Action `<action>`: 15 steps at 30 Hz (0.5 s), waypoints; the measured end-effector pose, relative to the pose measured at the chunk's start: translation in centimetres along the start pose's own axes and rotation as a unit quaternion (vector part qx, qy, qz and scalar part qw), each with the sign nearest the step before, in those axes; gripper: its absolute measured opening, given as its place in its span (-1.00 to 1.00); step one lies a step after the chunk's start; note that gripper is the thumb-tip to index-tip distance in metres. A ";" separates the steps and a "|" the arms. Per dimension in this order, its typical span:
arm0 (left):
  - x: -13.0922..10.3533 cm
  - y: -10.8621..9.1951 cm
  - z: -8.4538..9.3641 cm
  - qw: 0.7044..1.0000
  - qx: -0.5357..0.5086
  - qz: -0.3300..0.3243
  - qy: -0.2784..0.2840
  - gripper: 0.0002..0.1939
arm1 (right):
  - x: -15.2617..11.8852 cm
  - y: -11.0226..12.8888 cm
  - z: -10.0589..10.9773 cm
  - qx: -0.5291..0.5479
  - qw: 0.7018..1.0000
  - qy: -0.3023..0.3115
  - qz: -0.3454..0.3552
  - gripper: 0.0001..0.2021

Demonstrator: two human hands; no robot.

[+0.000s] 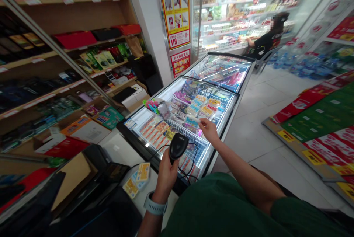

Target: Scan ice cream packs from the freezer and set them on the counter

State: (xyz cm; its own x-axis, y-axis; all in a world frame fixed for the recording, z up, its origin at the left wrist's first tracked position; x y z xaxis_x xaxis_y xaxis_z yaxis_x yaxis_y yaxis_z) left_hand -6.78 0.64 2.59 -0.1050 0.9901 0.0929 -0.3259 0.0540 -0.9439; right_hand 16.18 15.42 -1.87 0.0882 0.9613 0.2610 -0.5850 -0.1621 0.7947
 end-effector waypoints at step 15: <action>-0.1 0.3 0.1 1.000 0.007 0.001 0.006 -0.62 | 2.5 -5.7 0.5 0.030 0.994 -0.015 -0.103 -0.66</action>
State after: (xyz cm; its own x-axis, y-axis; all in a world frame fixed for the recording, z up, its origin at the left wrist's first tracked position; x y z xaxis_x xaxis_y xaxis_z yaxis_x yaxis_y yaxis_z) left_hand -6.99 0.57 2.38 -0.0945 0.9916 0.0882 -0.3397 0.0512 -0.9392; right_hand 20.11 18.64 -5.50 0.2267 0.9683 0.1047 -0.5030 0.0244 0.8639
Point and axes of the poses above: each hand's wrist, its own x-axis towards the middle knuckle, its own z-axis out of the back of the hand, y = z × x, the point moved 3 cm from there along x, towards the middle knuckle, and after that the axes turned 6 degrees about -x, right-handed, at the moved point
